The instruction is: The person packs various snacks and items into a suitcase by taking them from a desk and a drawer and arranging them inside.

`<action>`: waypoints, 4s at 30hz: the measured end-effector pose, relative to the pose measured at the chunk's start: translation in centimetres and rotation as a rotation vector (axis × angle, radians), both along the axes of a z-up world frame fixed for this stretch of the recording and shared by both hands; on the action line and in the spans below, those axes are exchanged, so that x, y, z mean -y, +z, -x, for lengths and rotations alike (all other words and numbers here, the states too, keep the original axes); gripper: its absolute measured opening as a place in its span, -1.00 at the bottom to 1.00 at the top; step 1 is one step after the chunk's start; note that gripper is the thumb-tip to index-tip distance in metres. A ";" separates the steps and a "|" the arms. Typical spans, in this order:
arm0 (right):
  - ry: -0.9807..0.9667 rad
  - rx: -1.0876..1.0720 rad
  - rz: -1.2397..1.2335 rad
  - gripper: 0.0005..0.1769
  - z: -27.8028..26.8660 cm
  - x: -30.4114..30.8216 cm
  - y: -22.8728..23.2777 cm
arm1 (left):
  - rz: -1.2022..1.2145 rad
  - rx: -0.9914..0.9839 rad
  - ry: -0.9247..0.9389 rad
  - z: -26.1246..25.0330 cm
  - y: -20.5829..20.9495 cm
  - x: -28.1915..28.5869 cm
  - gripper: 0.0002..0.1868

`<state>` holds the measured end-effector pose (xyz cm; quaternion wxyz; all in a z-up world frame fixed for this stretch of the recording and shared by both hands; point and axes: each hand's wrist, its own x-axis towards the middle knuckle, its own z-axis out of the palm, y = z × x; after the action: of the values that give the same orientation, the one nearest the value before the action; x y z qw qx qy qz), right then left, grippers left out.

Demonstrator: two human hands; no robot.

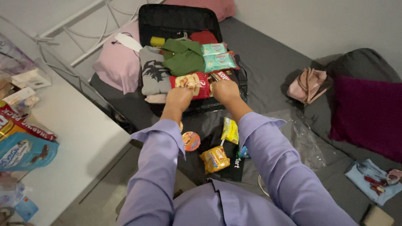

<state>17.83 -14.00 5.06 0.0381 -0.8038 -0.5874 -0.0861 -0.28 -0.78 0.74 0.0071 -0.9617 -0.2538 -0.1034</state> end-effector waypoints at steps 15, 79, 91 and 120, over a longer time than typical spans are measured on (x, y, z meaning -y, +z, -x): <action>0.081 0.004 -0.078 -0.76 -0.4 0.4 -4.7 | -0.060 0.097 0.002 0.7 -3.1 -0.2 -0.80; -0.019 -0.031 0.072 0.06 2.2 2.2 -4.2 | -0.180 0.265 0.148 6.0 -1.9 2.1 -0.10; -0.012 -0.020 0.068 0.05 2.2 1.5 -4.8 | -0.157 0.243 0.166 5.7 -3.2 1.4 -0.13; 0.003 -0.273 0.629 -0.42 -7.2 3.7 -13.9 | 0.678 -0.198 0.329 12.0 -16.9 -8.2 -0.20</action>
<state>24.99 -17.65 -8.85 -0.1332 -0.7795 -0.5759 0.2076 -12.25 7.38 -16.16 -0.2704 -0.8613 -0.4223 0.0821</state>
